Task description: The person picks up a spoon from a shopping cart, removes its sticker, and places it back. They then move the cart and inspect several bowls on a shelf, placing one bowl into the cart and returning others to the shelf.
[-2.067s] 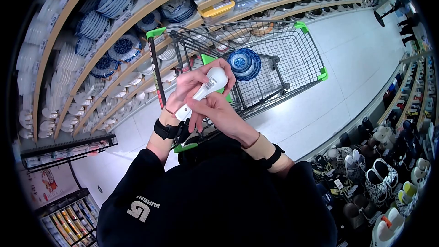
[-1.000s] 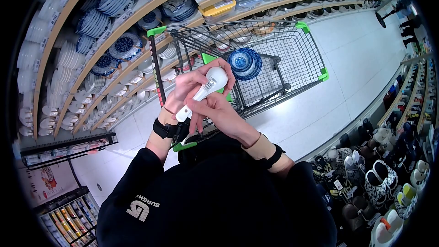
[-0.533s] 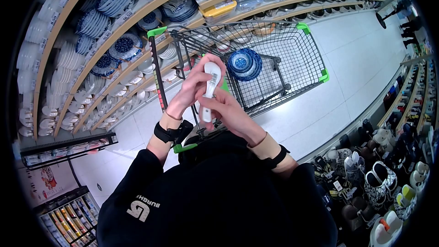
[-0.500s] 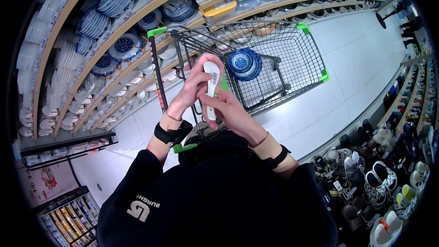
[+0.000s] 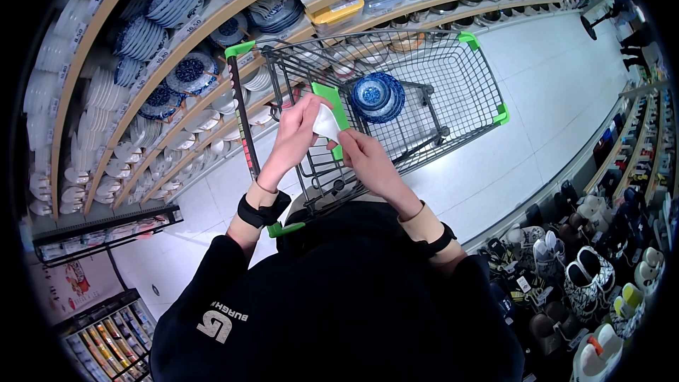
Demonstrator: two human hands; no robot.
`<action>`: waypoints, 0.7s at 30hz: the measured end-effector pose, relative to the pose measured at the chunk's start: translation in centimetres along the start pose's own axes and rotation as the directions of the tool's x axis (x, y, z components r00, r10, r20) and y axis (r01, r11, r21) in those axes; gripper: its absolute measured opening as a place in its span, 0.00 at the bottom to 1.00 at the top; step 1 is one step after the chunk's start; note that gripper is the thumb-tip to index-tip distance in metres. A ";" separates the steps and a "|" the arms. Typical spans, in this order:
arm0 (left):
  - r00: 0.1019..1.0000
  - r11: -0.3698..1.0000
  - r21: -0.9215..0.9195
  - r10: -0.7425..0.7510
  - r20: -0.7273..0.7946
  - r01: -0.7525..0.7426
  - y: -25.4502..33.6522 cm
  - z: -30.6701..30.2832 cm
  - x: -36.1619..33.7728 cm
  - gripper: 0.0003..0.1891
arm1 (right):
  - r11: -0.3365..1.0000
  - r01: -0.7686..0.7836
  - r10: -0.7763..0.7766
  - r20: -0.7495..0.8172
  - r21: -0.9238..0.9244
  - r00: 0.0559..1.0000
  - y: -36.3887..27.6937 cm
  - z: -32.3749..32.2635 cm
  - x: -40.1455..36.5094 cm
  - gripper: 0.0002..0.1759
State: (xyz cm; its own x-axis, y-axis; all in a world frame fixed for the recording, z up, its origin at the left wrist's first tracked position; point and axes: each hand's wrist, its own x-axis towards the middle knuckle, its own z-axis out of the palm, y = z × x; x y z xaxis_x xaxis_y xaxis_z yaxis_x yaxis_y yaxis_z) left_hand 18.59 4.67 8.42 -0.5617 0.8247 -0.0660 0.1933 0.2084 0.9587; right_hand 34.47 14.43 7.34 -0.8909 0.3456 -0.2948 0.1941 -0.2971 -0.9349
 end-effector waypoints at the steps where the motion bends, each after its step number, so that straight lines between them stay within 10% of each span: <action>1: 1.000 0.998 -0.057 -0.015 0.016 0.016 -0.1 0.0 0.0 0.13 | 0.999 -0.028 0.027 0.026 0.024 0.999 -0.5 -0.2 -0.1 0.20; 15: 0.955 0.954 -0.295 -0.031 -0.296 -0.060 -0.8 0.7 -0.1 0.20 | 0.977 0.090 -0.079 -0.065 0.193 0.995 -2.6 -1.9 0.0 0.14; 21: 0.980 0.878 -0.473 -0.149 -0.134 0.068 -0.7 0.5 -0.3 0.20 | 0.947 0.116 -0.091 -0.095 0.299 0.991 -3.2 -2.1 0.1 0.11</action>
State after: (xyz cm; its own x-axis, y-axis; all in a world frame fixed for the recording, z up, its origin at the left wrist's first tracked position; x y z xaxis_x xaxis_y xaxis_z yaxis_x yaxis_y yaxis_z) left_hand 19.01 4.58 7.63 -0.6871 0.7063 -0.1701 -0.2493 -0.0094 0.9684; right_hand 34.65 17.25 9.89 -0.8616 0.4545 -0.2259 -0.0423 -0.5078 -0.8604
